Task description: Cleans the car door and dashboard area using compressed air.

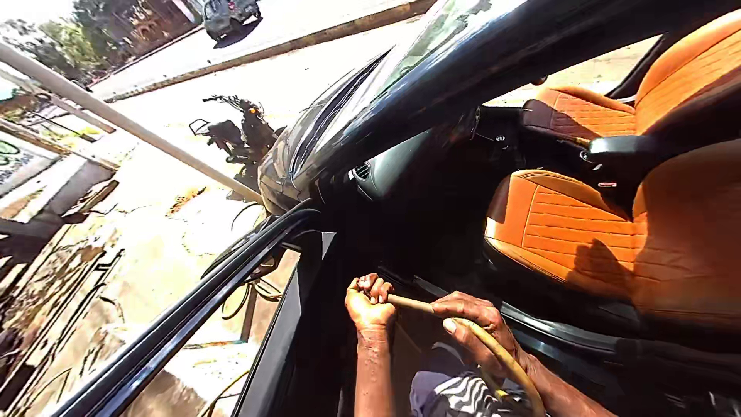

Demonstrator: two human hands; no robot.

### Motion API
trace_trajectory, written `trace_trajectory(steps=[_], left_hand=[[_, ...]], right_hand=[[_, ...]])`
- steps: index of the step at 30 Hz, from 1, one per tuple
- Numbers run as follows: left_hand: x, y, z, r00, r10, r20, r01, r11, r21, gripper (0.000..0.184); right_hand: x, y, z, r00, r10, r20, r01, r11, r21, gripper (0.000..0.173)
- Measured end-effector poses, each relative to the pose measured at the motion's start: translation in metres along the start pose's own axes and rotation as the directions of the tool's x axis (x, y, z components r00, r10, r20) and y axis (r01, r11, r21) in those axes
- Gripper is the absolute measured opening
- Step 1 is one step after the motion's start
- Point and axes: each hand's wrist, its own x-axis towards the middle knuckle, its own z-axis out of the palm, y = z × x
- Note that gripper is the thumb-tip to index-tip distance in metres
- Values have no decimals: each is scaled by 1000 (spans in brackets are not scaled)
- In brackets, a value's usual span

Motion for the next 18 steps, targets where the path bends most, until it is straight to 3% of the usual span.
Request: trace_trajectory(steps=[3,7,9,12,14,15,16,18], left_hand=[[35,-28,55,985,-170,35,162,972,168,51],[83,-51,99,917,-355,183,308,920,242,54],[109,-49,121,893,-381,238,316,910,269,53],[158,-33,151,890,-298,344,184,927,328,51],[198,-17,161,857,-258,447,77,920,384,47],[211,-9,162,848,-258,463,32,897,441,53],[220,-6,162,868,-251,429,-5,858,513,61],[225,-2,147,937,-106,334,-210,593,777,59]], right_hand=[[11,0,-2,977,-75,-202,45,988,-148,33],[42,12,1,920,-82,-382,-55,940,-336,38],[72,20,2,908,-57,-415,-111,923,-369,38],[138,44,0,917,0,-399,-154,922,-355,34],[192,81,-7,925,-9,-379,-127,935,-332,32],[217,102,-9,925,-1,-381,-127,943,-309,31],[240,122,-12,920,30,-391,-148,950,-276,31],[272,150,-13,908,151,-392,-251,943,-219,30]])
